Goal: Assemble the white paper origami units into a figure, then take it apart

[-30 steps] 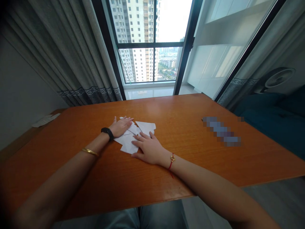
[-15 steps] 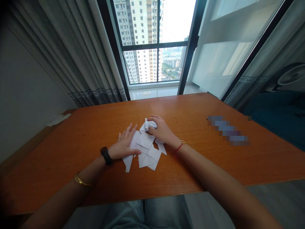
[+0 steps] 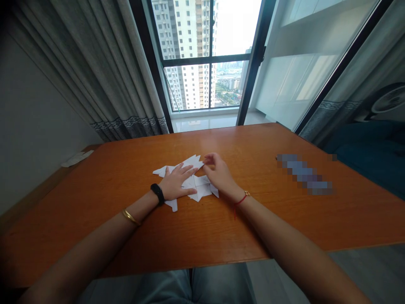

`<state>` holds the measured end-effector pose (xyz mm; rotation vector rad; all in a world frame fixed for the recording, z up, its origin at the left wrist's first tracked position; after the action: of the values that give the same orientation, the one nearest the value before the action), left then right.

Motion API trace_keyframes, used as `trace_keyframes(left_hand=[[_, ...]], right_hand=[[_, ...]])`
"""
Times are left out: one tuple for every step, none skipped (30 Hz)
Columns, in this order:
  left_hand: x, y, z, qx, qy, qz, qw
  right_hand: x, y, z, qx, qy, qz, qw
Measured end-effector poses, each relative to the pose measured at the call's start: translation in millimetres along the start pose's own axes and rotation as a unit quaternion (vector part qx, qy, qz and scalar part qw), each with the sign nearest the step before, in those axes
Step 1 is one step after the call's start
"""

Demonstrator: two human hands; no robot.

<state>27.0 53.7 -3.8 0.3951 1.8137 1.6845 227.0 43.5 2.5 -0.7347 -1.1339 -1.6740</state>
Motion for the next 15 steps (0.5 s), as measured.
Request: trace_keyframes(left_hand=[[5, -0.1, 4, -0.007, 0.015, 0.004, 1.0], [13, 0.4, 7, -0.015, 0.035, 0.008, 0.999], [23, 1.8, 10, -0.024, 0.059, 0.012, 0.998], [35, 4.1, 13, -0.032, 0.086, 0.015, 0.996], [50, 7.3, 15, -0.037, 0.115, 0.017, 0.993], [67, 11.2, 16, -0.04, 0.144, 0.018, 0.989], [85, 15.9, 16, -0.051, 0.173, 0.02, 0.983], [105, 20.8, 15, -0.053, 0.202, 0.022, 0.978], [124, 26.0, 12, -0.058, 0.231, 0.023, 0.971], [143, 31.3, 8, -0.065, 0.255, 0.025, 0.964], [161, 36.4, 4, -0.069, 0.277, 0.025, 0.958], [177, 41.4, -1, -0.075, 0.297, 0.024, 0.952], [189, 46.0, -6, -0.083, 0.309, 0.023, 0.947], [198, 50.2, -10, -0.091, 0.318, 0.024, 0.943], [202, 53.8, -13, -0.098, 0.323, 0.03, 0.941]], right_hand=[[-1, 6, 3, -0.057, 0.003, -0.013, 0.998], [-1, 12, 5, -0.092, 0.004, -0.023, 0.996], [-1, 16, 6, -0.106, 0.003, -0.028, 0.994], [1, 18, 5, -0.105, 0.001, -0.031, 0.994], [3, 18, 4, -0.096, 0.0, -0.034, 0.995], [6, 16, 1, -0.083, 0.001, -0.042, 0.996], [9, 14, -2, -0.066, 0.006, -0.056, 0.996], [13, 10, -5, -0.049, 0.014, -0.073, 0.996], [17, 6, -8, -0.032, 0.024, -0.094, 0.995], [20, 2, -11, -0.016, 0.033, -0.118, 0.992], [24, -1, -14, -0.003, 0.042, -0.143, 0.989], [27, -4, -17, 0.009, 0.052, -0.167, 0.985], [29, -7, -19, 0.02, 0.063, -0.189, 0.98], [32, -9, -22, 0.029, 0.077, -0.208, 0.975], [35, -10, -24, 0.035, 0.094, -0.222, 0.97]])
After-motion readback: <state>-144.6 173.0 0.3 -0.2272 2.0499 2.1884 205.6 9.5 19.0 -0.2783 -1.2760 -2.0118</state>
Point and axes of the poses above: each hand's wrist, its own z-axis towards the middle knuckle, its own y-axis out of the back of the hand, x = y × z, the point moved 1 cm from there along z, towards the middle knuckle
